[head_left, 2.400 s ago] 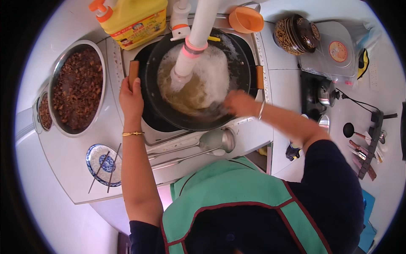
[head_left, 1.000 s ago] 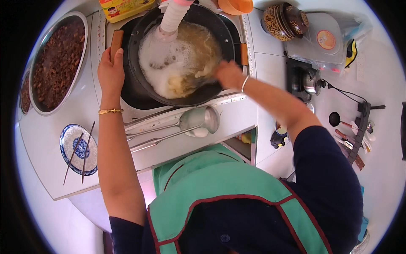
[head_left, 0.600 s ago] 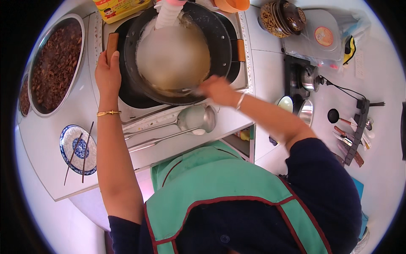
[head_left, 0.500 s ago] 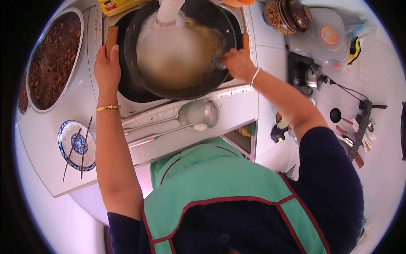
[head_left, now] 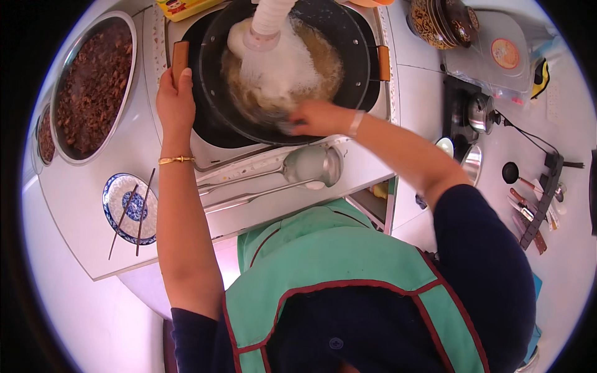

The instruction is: The person cleans a wok in a sink using a scouring pad and water, then wipes it with a cloth.

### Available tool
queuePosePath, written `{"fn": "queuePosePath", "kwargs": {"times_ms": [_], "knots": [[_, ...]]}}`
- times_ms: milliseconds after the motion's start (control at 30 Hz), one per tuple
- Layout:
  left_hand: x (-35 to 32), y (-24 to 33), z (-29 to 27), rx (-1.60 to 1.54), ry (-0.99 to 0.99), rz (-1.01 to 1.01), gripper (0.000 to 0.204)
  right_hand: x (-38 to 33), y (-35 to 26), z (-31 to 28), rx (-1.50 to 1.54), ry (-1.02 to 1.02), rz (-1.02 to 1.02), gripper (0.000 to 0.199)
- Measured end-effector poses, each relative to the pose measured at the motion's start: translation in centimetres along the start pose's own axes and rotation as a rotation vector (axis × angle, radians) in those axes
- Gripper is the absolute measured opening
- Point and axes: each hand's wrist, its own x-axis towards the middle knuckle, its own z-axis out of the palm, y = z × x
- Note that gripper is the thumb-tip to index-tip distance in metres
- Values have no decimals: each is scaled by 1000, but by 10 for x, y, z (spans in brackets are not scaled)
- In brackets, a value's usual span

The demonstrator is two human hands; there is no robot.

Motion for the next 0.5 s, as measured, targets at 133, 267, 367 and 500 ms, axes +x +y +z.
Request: {"fn": "queuePosePath", "kwargs": {"times_ms": [133, 267, 367, 500], "knots": [[-2, 18, -4, -101, -54, -63, 37, -10, 43, -11, -232, 66, -226, 21], [-3, 14, 1, -77, -23, -48, 37, 53, 11, 16, 73, 50, -67, 24], [-5, 19, -1, -85, -41, -36, 36, 50, 13, 16, 61, 72, -113, 26], [0, 7, -3, -104, -56, -2, 34, 13, 13, -23, 94, -257, -36, 25]]}}
